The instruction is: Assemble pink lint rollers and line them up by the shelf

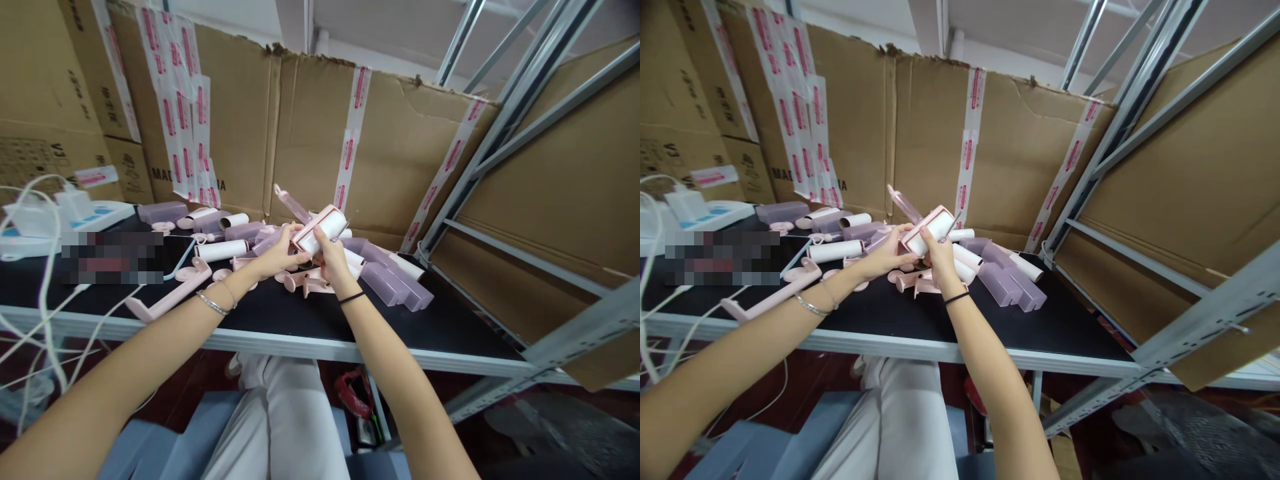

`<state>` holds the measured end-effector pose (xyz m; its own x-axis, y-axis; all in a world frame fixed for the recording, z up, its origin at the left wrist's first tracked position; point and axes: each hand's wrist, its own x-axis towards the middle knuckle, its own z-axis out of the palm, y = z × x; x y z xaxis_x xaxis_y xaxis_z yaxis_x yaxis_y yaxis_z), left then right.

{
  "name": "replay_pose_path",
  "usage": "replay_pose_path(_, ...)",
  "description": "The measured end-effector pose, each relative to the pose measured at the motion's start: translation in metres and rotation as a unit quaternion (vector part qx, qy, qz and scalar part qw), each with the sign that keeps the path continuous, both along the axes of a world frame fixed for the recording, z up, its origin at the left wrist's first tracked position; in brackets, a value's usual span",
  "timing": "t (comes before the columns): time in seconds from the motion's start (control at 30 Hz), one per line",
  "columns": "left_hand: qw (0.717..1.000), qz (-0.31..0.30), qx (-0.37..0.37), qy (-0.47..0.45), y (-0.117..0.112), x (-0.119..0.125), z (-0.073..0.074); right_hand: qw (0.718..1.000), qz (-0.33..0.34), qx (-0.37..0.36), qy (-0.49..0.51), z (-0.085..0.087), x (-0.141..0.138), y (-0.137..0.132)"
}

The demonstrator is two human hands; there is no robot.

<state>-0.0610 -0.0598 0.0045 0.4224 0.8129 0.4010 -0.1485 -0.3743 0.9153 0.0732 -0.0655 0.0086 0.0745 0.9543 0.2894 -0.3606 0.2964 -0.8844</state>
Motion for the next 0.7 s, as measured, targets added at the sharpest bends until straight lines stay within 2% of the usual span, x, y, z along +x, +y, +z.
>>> replay_pose_path(0.07, 0.999, -0.018, 0.001, 0.034, 0.002, -0.002, -0.002, 1.0, -0.011, 0.001, -0.017, 0.0, 0.003, 0.001)
replay_pose_path(0.27, 0.999, -0.033, -0.014, 0.038, 0.005, -0.004, -0.001, 0.999, -0.008, 0.035, -0.032, 0.0, 0.007, 0.006)
replay_pose_path(0.43, 0.997, -0.05, -0.016, 0.055, 0.0, -0.002, 0.003, 0.993, -0.047, 0.056, -0.096, 0.001, 0.008, 0.007)
replay_pose_path(0.57, 0.998, 0.023, -0.015, 0.057, -0.002, 0.005, -0.001, 0.984, -0.115, 0.05, -0.129, 0.002, 0.008, 0.004)
replay_pose_path(0.7, 0.991, 0.11, 0.029, 0.067, -0.002, 0.016, -0.007, 0.974, -0.176, 0.068, -0.124, 0.002, 0.006, 0.005)
